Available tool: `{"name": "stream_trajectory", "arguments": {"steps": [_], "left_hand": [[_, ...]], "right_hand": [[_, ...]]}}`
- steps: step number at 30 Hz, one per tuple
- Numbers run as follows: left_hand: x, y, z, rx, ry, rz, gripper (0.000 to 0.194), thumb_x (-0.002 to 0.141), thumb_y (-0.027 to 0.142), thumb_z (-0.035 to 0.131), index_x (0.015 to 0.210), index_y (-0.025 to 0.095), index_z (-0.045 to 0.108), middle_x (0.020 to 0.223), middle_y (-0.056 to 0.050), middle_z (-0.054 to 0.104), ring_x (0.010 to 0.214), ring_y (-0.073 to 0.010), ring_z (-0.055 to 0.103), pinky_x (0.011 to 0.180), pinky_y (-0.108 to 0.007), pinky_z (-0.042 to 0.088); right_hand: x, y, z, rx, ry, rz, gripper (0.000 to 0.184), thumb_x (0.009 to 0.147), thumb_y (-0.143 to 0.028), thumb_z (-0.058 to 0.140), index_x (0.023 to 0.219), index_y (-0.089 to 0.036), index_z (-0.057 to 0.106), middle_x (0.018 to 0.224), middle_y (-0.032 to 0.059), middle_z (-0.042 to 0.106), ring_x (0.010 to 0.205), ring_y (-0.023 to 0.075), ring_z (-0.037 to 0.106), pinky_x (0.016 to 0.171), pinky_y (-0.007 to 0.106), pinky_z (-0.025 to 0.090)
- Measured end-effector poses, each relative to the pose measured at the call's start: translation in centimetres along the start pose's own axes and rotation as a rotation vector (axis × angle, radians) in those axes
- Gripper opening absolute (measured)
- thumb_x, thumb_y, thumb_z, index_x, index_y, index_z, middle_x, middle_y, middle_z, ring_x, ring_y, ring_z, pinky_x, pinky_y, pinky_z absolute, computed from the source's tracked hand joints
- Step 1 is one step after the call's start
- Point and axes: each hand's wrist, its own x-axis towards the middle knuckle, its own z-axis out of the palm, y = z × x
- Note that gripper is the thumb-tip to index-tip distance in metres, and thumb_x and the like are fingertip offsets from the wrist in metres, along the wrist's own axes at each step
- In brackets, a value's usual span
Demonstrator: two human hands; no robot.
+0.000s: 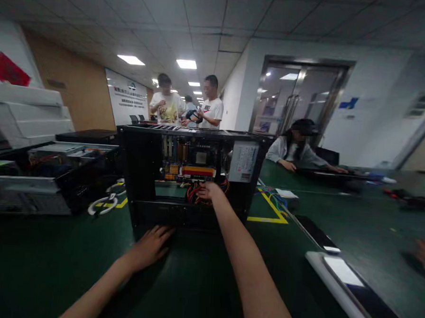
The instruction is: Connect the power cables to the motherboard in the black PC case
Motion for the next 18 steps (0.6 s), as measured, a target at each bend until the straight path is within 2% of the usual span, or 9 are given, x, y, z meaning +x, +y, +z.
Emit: {"name": "stream_trajectory", "arguments": {"steps": [5, 12, 15, 18], "left_hand": [[-0.2, 0.2, -0.3, -0.021, 0.004, 0.004, 0.051, 0.077, 0.025, 0.042, 0.127, 0.022, 0.032, 0.127, -0.006, 0.039, 0.114, -0.0245, 0.034, 0.093, -0.041, 0.031], [-0.1, 0.0, -0.4, -0.036, -0.007, -0.001, 0.053, 0.076, 0.026, 0.042, 0.128, 0.023, 0.031, 0.128, -0.006, 0.038, 0.115, -0.0251, 0.034, 0.092, -0.040, 0.031], [-0.2, 0.2, -0.7, -0.041, -0.013, 0.013, 0.053, 0.076, 0.025, 0.042, 0.128, 0.022, 0.030, 0.127, -0.007, 0.039, 0.114, -0.0247, 0.035, 0.092, -0.040, 0.031], [-0.2, 0.3, -0.8, -0.037, -0.011, 0.019, 0.053, 0.076, 0.025, 0.041, 0.128, 0.021, 0.031, 0.127, -0.007, 0.039, 0.113, -0.0243, 0.035, 0.091, -0.039, 0.032]], "right_hand": [[-0.4, 0.1, 0.2, -0.063, -0.020, 0.007, 0.011, 0.085, -0.018, 0.037, 0.075, -0.015, 0.042, 0.074, 0.0053, 0.053, 0.070, 0.0135, 0.056, 0.061, 0.027, 0.045], [-1.4, 0.2, 0.3, -0.195, -0.055, -0.045, 0.008, 0.082, -0.019, 0.043, 0.075, -0.015, 0.044, 0.061, -0.0005, 0.052, 0.055, 0.0098, 0.055, 0.055, 0.024, 0.045], [-1.6, 0.3, 0.4, -0.238, 0.074, -0.109, 0.007, 0.081, -0.016, 0.040, 0.079, -0.015, 0.047, 0.058, -0.0008, 0.052, 0.048, 0.0075, 0.052, 0.051, 0.021, 0.045], [-1.2, 0.3, 0.3, -0.319, 0.297, -0.302, 0.011, 0.079, -0.014, 0.038, 0.083, -0.013, 0.049, 0.057, 0.0001, 0.053, 0.043, 0.0057, 0.049, 0.045, 0.017, 0.042]]}}
